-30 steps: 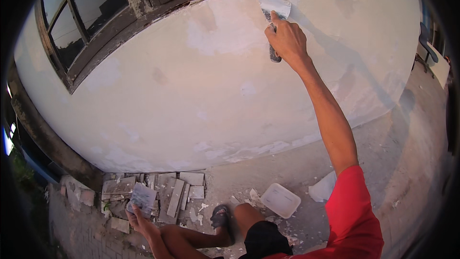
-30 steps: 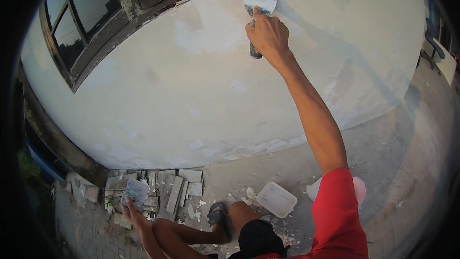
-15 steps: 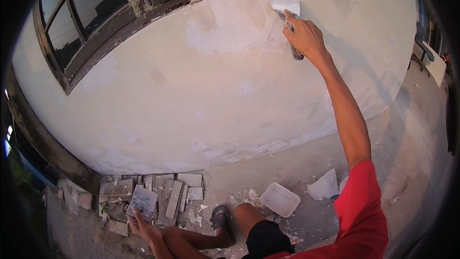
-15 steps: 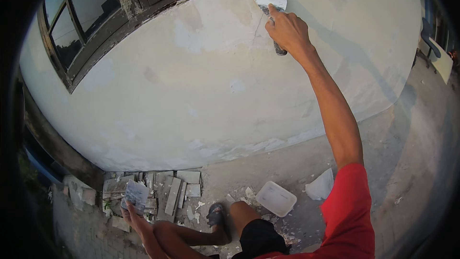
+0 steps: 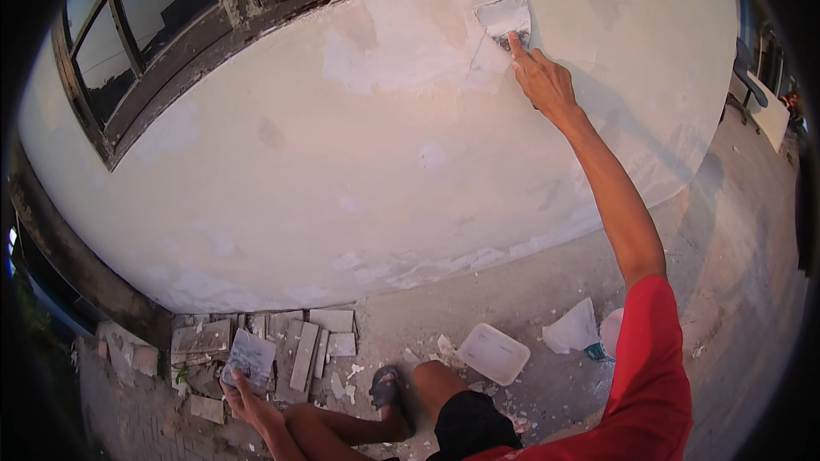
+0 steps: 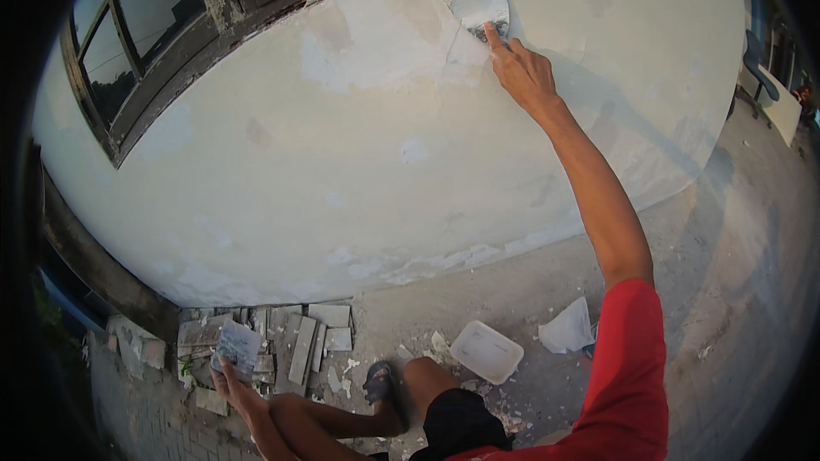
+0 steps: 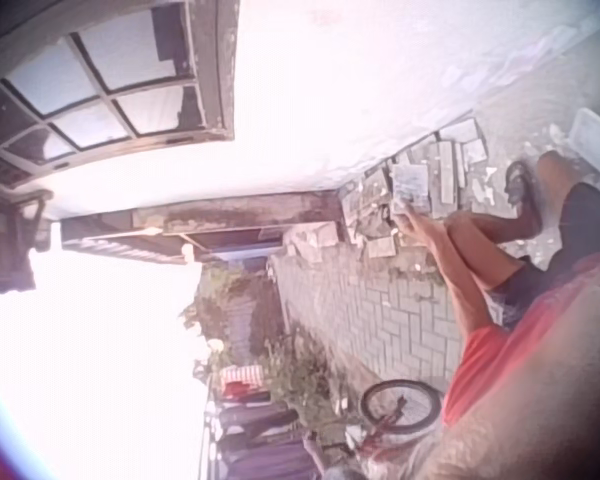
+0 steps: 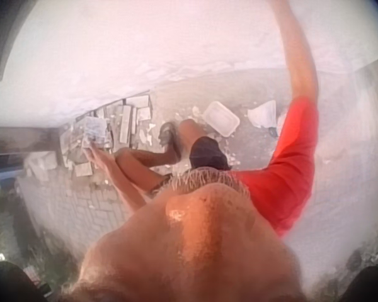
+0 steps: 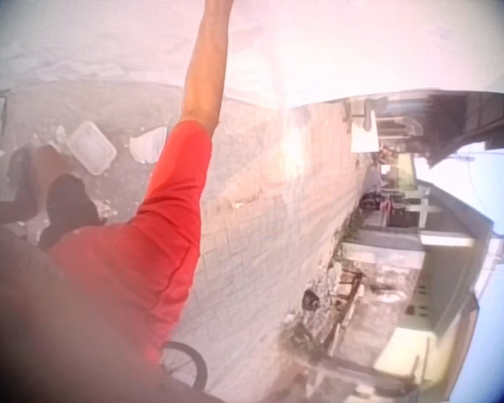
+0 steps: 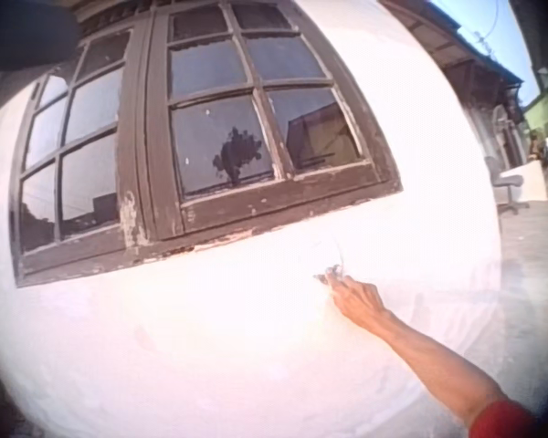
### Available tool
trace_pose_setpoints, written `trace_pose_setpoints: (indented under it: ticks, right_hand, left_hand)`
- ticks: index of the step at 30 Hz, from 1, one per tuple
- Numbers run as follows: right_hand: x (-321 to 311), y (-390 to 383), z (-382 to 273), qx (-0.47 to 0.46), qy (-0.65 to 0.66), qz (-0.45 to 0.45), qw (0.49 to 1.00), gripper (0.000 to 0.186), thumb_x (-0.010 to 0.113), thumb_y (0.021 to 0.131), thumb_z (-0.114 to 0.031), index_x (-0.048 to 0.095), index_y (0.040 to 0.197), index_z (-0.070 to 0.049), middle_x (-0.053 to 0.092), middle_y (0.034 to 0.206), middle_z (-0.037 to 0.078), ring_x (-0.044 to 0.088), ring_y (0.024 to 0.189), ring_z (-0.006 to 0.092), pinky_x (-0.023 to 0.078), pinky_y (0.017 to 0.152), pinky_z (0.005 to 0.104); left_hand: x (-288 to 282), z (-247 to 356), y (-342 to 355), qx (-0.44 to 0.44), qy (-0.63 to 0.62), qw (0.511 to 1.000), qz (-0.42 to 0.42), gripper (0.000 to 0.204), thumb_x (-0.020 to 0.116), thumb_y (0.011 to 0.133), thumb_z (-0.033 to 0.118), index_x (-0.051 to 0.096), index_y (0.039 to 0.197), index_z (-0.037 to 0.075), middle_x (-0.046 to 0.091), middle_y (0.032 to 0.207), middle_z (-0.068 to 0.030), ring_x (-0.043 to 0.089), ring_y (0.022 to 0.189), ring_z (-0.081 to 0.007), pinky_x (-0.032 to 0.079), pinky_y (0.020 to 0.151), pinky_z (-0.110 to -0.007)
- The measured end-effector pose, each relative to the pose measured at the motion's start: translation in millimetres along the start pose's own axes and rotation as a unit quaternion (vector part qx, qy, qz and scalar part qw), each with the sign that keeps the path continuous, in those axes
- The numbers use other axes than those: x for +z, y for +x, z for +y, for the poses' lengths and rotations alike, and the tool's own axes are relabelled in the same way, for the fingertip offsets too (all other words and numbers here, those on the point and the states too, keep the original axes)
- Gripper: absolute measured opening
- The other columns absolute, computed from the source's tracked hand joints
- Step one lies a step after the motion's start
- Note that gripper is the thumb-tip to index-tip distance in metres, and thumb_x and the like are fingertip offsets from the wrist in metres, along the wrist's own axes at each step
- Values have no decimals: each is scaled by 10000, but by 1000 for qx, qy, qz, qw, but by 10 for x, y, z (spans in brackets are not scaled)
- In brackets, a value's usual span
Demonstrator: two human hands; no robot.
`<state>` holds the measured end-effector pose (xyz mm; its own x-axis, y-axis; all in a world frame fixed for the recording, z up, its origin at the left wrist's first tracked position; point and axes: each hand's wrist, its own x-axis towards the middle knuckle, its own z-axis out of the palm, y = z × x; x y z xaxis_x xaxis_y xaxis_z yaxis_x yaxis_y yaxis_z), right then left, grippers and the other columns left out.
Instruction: The person applies and smooths plaster onto an exterior wall using putty knives, scooping and transferring the compound between the blades before spreading it across the wall surface.
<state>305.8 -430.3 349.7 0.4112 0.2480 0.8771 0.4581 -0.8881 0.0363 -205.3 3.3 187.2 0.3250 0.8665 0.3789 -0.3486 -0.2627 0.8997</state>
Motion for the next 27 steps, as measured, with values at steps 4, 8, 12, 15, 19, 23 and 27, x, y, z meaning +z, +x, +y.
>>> trace_pose_setpoints:
  ticks: [4,8,12,15,19,23,27]
  right_hand:
    - [-169,-405,-105,68,33,-98,992,576,590,920,-241,423,1471,-213,613,792,119,634,718,298,520,646,392]
    - [-605,-186,-265,128,147,-41,980,554,583,903,-257,477,1429,-118,629,686,149,635,616,271,519,608,362]
    - [-750,401,-526,284,272,5,919,554,536,894,-241,483,1377,26,643,613,176,631,485,258,540,571,366]
    - [-622,432,-902,236,248,-16,939,536,522,894,-224,497,1356,47,647,621,171,626,473,264,538,563,375]
    - [-393,-13,-1120,79,118,-68,988,503,522,889,-210,535,1344,4,670,681,153,653,558,279,542,584,393]
    - [-651,-174,-932,125,121,-70,982,498,531,887,-222,548,1344,-23,677,704,152,664,606,286,544,614,404]
    - [-913,353,-717,295,231,-44,926,511,538,883,-232,541,1356,-39,669,690,161,672,639,297,545,637,412]
  left_hand:
    - [-20,37,-12,-2,-2,1000,25,262,533,1017,252,521,1105,6,631,987,-66,591,851,-120,478,773,-282]
    - [3,38,-27,-16,17,999,41,273,533,1016,256,520,1112,1,630,988,-72,586,849,-119,478,774,-281]
    - [-29,-41,1,-13,9,1000,-20,287,535,1015,258,515,1124,-7,628,978,-75,582,842,-120,479,767,-280]
    - [20,-8,-27,-16,5,1000,-7,301,540,1014,263,510,1134,-11,627,972,-78,578,837,-120,480,759,-282]
    - [4,45,-51,-16,4,999,28,313,546,1011,267,506,1143,-14,629,975,-74,578,838,-119,481,755,-285]
    - [-51,22,-52,-7,-2,1000,13,315,546,1012,266,506,1154,-13,630,978,-68,583,847,-117,485,754,-282]
    - [-88,-20,-30,-16,-5,1000,-2,301,545,1013,258,512,1151,-8,630,982,-67,587,858,-118,484,761,-279]
